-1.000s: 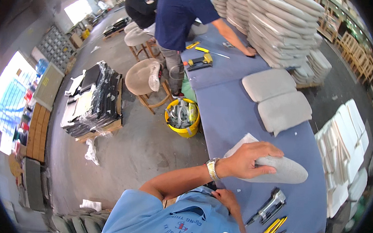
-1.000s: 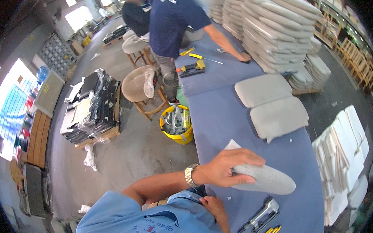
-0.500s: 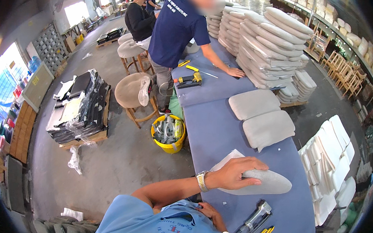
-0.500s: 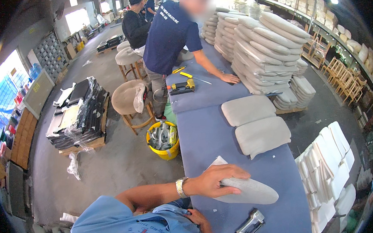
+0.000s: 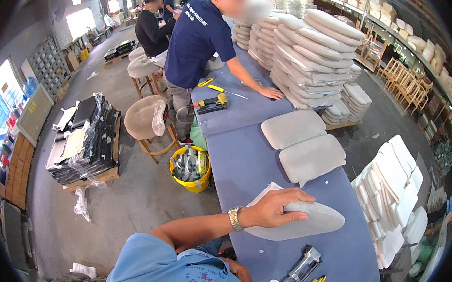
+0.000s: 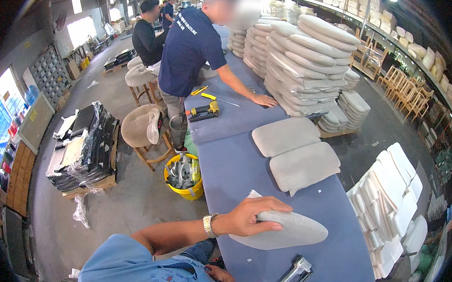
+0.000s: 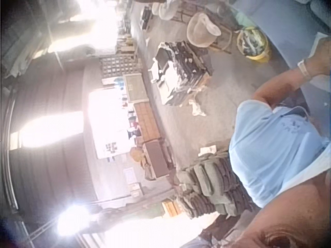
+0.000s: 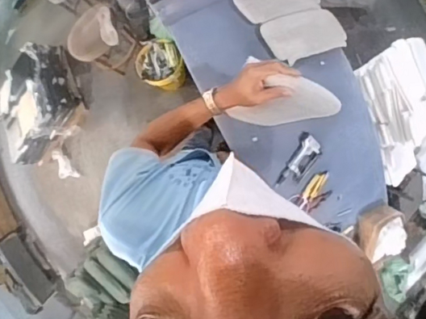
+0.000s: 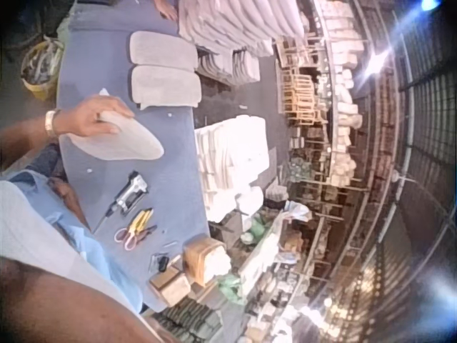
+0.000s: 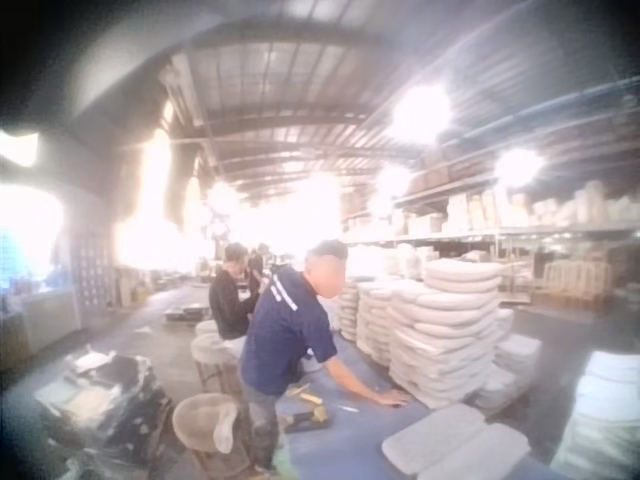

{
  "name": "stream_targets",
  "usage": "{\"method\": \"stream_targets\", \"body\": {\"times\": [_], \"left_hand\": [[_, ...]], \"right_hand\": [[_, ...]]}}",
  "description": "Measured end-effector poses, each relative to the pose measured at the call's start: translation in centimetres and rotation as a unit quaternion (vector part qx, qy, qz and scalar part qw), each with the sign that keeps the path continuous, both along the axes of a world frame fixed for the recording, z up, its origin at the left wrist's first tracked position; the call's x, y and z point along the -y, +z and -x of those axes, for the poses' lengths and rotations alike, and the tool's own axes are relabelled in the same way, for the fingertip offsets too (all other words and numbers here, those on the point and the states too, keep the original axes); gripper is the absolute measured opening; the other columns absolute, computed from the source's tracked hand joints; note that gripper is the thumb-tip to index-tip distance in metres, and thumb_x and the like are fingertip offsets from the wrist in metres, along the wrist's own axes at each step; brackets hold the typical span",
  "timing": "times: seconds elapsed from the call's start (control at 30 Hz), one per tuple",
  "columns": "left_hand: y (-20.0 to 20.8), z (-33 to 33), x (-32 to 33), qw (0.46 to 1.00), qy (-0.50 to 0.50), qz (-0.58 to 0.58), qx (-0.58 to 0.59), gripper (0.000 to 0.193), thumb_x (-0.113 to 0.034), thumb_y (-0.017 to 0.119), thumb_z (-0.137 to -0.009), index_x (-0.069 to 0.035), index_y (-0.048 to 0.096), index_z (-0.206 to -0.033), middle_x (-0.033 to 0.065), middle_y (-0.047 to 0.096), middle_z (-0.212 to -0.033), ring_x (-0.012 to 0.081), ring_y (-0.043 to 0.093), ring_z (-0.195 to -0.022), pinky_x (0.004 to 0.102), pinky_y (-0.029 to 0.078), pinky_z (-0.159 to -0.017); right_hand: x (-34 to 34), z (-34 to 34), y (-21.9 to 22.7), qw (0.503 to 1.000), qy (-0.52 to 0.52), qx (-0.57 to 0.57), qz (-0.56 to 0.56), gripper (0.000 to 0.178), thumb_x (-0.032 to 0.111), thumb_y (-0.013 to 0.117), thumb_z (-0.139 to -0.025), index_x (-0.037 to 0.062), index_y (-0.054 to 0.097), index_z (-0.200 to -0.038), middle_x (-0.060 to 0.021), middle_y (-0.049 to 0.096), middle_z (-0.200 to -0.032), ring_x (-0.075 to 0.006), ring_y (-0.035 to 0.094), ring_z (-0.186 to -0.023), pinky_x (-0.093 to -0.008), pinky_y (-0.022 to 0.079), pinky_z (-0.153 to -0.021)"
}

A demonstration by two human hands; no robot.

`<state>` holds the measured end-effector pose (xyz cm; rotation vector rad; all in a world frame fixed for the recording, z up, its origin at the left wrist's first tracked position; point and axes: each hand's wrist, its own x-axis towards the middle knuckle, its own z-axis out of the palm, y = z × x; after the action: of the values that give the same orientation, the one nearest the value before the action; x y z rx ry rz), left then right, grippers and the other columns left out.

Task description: The person assembles cushion covers by folding fabric over foam inserts, trimming excess fabric with scissors, and securing the edges with a staple gun. The person repeats this process for multiple cushions, stacking the finished items on the table.

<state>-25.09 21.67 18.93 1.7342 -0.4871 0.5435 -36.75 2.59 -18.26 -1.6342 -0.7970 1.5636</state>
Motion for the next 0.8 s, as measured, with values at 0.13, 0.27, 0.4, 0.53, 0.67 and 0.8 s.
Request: {"method": "stream_targets", "body": {"times": [0.13,0.27,0.4,0.53,0.67,0.8], "left_hand": [[0.1,0.6,-0.3,1.0,0.023,-0.019,0.006,0.043,-0.019,0.079,-0.091,-0.005,0.066,-0.13,0.0125,0.07,-0.127,0.0285,0.07,-0.113,0.037,0.055,-0.096],[-0.1,1.3,0.0,0.999,0.031,-0.019,0.028,0.043,-0.023,0.08,-0.091,-0.005,0.066,-0.128,0.0124,0.071,-0.124,0.029,0.07,-0.11,0.0366,0.056,-0.094],[-0.1,1.3,0.2,0.999,0.02,-0.006,0.046,0.043,-0.022,0.081,-0.09,-0.005,0.066,-0.126,0.013,0.071,-0.124,0.0295,0.07,-0.111,0.0373,0.056,-0.095],[0.5,-0.4,-0.6,0.999,0.024,-0.039,0.027,0.043,-0.018,0.081,-0.09,-0.004,0.066,-0.128,0.0139,0.071,-0.125,0.0282,0.07,-0.113,0.0376,0.055,-0.096],[0.4,-3.0,-0.9,0.999,0.0,-0.034,-0.021,0.039,-0.016,0.08,-0.091,-0.002,0.067,-0.124,0.015,0.071,-0.126,0.0271,0.07,-0.115,0.0366,0.054,-0.096],[1.0,-4.1,-0.2,0.996,-0.017,-0.088,-0.019,0.041,-0.013,0.074,-0.093,0.003,0.065,-0.13,0.0185,0.071,-0.128,0.0313,0.068,-0.116,0.0416,0.051,-0.102]], "right_hand": [[0.4,0.3,0.9,1.0,-0.014,-0.01,0.016,0.054,0.048,0.076,-0.091,0.008,0.071,-0.127,-0.0175,0.075,-0.115,-0.0274,0.069,-0.103,-0.0392,0.052,-0.094],[-0.3,1.1,1.4,0.999,-0.035,-0.007,0.015,0.054,0.048,0.076,-0.091,0.0079,0.072,-0.127,-0.0177,0.075,-0.114,-0.0276,0.07,-0.103,-0.0392,0.052,-0.095],[-1.0,0.4,3.0,0.993,-0.008,0.109,0.044,0.05,0.044,0.078,-0.091,0.0065,0.073,-0.124,-0.0152,0.075,-0.111,-0.0245,0.07,-0.103,-0.0379,0.053,-0.094],[0.1,1.8,1.7,0.953,-0.292,-0.07,-0.029,0.045,0.038,0.079,-0.092,0.005,0.072,-0.122,-0.0101,0.075,-0.109,-0.0199,0.069,-0.103,-0.0352,0.054,-0.092],[2.8,1.6,4.9,0.939,-0.341,0.004,0.04,0.056,0.051,0.066,-0.099,0.004,0.066,-0.13,-0.0094,0.074,-0.111,-0.0227,0.069,-0.104,-0.0363,0.053,-0.095],[3.4,4.7,6.7,0.918,-0.359,0.052,0.157,0.062,0.059,0.059,-0.1,0.0028,0.065,-0.127,-0.0107,0.072,-0.11,-0.0236,0.069,-0.1,-0.0372,0.053,-0.093]]}}
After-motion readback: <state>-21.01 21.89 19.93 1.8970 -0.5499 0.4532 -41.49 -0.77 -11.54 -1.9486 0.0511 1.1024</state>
